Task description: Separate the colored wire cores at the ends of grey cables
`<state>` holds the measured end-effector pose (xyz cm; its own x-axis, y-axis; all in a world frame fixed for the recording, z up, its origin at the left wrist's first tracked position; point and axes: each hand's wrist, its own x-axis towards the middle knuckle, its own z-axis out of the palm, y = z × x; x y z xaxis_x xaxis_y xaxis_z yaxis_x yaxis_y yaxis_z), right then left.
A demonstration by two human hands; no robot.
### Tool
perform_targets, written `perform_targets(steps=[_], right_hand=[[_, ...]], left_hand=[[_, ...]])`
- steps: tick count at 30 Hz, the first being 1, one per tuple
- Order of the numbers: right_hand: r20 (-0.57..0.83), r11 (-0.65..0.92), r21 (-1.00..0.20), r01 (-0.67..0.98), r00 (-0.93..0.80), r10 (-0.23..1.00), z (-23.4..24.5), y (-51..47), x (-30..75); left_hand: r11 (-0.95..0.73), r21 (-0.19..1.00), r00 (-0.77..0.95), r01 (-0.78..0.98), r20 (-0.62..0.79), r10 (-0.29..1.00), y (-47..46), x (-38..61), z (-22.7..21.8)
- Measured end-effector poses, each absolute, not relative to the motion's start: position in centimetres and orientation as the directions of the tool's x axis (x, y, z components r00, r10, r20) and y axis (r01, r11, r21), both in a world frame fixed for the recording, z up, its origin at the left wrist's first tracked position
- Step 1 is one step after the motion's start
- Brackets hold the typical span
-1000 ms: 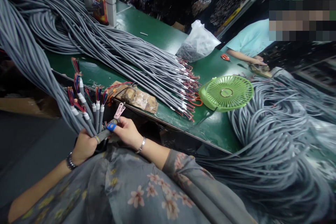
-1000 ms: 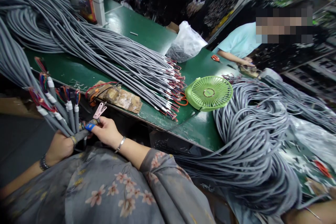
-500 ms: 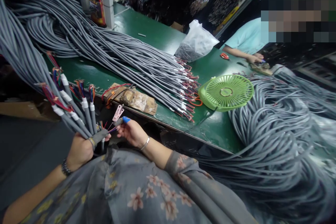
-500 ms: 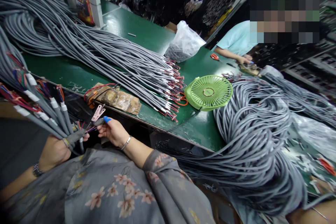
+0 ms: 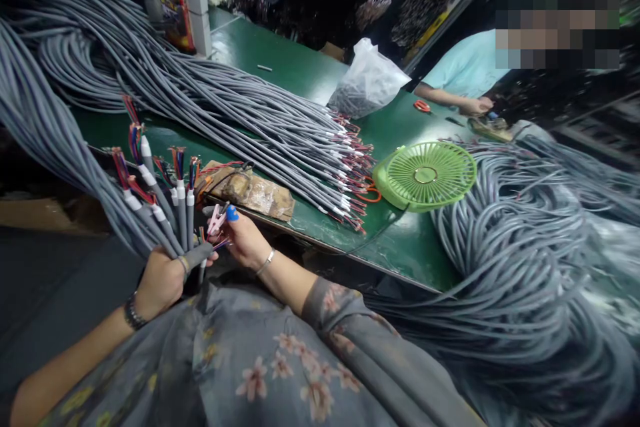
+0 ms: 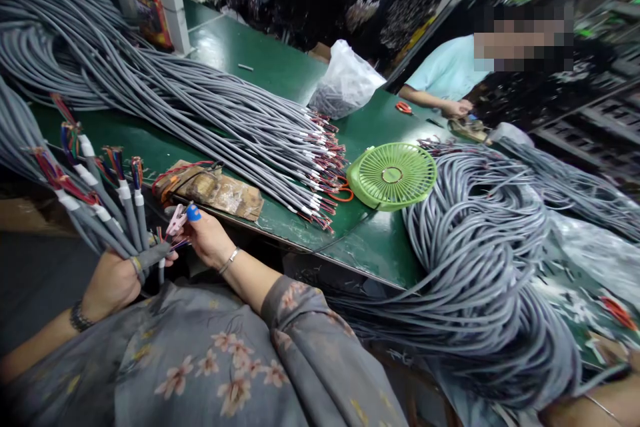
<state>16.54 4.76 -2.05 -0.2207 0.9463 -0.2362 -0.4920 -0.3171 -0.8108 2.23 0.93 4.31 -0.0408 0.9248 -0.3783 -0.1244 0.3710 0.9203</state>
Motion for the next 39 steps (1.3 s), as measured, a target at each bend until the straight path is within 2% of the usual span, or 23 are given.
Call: perform_targets(steps=[4,9,13,16,20,25,29,36,39], right_hand=[[-0.284,-0.359,-0.712,-0.604,-0.22,0.933,-2.2,5.0,16.0],[-0.354,-0.421,-0.657,-0.625,-0.237,0.905,-1.9,5.0,16.0],[-0.381,-0.498,-0.598,-0.628,-0.324,0.866,-1.5,4.9,16.5],[-0.349,-0.505,-0.616,-0.604,-0.365,0.863,-1.3,4.9,17.0],[-0.321,-0.457,-0.663,-0.592,-0.326,0.889,-1.3,4.8,17.3],[-0.344,-0.464,-0.647,-0.605,-0.312,0.886,-1.5,4.7,17.2],[-0.356,-0.454,-0.633,-0.627,-0.285,0.89,-1.4,4.8,17.0],[-0.362,-0.443,-0.616,-0.652,-0.266,0.893,-1.1,4.7,16.7],[-0.385,-0.495,-0.623,-0.606,-0.312,0.868,-1.3,4.5,17.0]], left_hand=[[0.361,0.928,-0.044,-0.09,-0.366,0.93,1.0,2.4,4.0],[0.378,0.921,-0.027,-0.098,-0.382,0.924,0.9,2.2,3.7],[0.389,0.914,-0.073,-0.114,-0.399,0.914,0.2,1.4,4.2],[0.386,0.907,-0.129,-0.168,-0.408,0.904,-0.2,1.2,4.6],[0.348,0.909,-0.179,-0.229,-0.391,0.903,-0.1,1.7,4.9],[0.263,0.923,-0.21,-0.28,-0.326,0.922,0.4,2.5,4.4],[0.22,0.946,-0.166,-0.24,-0.263,0.95,0.7,2.6,3.6],[0.266,0.943,-0.175,-0.199,-0.301,0.937,0.8,2.6,3.5],[0.253,0.951,-0.15,-0.178,-0.28,0.948,0.6,2.3,3.3]])
